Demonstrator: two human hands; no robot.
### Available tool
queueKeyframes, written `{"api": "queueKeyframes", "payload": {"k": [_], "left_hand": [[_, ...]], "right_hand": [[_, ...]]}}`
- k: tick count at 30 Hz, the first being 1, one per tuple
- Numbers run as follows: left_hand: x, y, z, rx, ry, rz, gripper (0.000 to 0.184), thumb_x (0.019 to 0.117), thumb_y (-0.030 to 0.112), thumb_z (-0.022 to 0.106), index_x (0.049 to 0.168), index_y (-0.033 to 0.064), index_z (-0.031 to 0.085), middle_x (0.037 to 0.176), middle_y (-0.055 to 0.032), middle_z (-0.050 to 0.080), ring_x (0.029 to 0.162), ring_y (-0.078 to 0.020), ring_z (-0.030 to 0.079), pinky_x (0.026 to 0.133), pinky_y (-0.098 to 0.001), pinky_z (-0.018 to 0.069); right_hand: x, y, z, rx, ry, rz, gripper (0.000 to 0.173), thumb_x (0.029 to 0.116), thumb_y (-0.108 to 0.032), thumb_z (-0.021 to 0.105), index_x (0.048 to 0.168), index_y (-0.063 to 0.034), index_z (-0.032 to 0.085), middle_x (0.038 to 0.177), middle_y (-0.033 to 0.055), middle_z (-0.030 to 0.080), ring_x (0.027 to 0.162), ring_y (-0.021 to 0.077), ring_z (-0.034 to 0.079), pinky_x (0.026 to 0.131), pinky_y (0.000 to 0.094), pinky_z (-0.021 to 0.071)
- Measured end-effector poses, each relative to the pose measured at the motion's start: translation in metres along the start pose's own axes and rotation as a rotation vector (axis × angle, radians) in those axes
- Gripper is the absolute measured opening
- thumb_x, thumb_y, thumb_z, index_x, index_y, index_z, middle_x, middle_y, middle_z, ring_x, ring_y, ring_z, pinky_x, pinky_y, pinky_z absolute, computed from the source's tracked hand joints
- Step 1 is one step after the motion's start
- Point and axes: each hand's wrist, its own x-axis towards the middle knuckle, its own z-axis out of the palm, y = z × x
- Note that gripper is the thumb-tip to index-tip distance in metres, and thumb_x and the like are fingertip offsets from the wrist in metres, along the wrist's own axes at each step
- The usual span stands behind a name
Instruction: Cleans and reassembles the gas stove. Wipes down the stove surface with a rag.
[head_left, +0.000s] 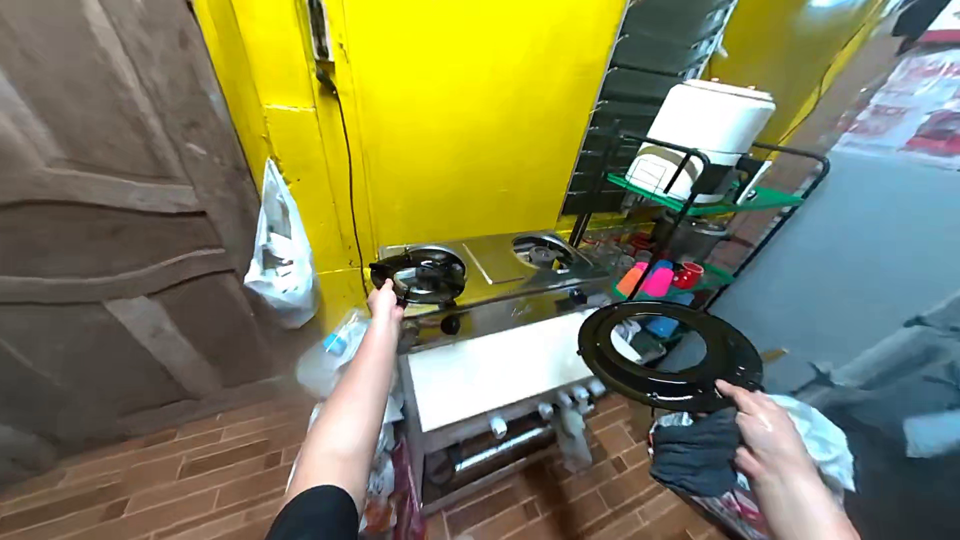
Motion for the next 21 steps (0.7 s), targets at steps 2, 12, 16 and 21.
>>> {"api": "queueKeyframes", "payload": {"k": [2,12,16,21], "left_hand": [[0.015,-0.011,0.026,0.008,0.042,-0.015,0.046,0.1096,0.019,0.049,0.148,-0.0037,0.039,0.146,-0.0275,0.047,0.128,-0.037,0.054,0.103,-0.0513,0.0494],[0.073,-0.044,0.075,0.231,0.193,-0.041,0.048,0.109,0.021,0.051,0.148,-0.0041,0.04,0.148,-0.0259,0.047,0.13,-0.0355,0.052,0.103,-0.0498,0.0483],[0.073,-0.054,0.08,0.296,0.233,-0.033,0.049,0.1103,0.025,0.049,0.149,-0.0034,0.039,0.145,-0.0263,0.048,0.126,-0.0345,0.055,0.101,-0.0484,0.0493],[0.075,-0.064,0.084,0.393,0.31,0.035,0.054,0.1086,0.023,0.052,0.154,-0.0016,0.034,0.152,-0.0271,0.043,0.137,-0.0374,0.048,0.108,-0.0537,0.0446]], "right_hand": [[0.045,-0.009,0.025,-0.117,-0.041,-0.029,0.011,0.1023,-0.009,0.052,0.111,-0.0047,0.057,0.085,-0.0002,0.063,0.069,0.0039,0.064,0.061,0.0246,0.0567],[0.22,-0.065,0.147,-1.223,-0.474,-0.546,0.031,0.106,-0.014,0.048,0.114,0.0115,0.064,0.11,0.0356,0.066,0.109,0.0523,0.064,0.089,0.0696,0.0449],[0.267,-0.049,0.204,-1.56,-0.599,-0.661,0.029,0.1047,-0.015,0.05,0.117,0.0081,0.063,0.12,0.0314,0.066,0.112,0.0508,0.065,0.088,0.0683,0.048],[0.333,-0.002,0.24,-1.662,-0.773,-0.911,0.027,0.1038,-0.006,0.045,0.12,0.0085,0.062,0.12,0.0306,0.066,0.107,0.0501,0.067,0.084,0.0649,0.0509]]}}
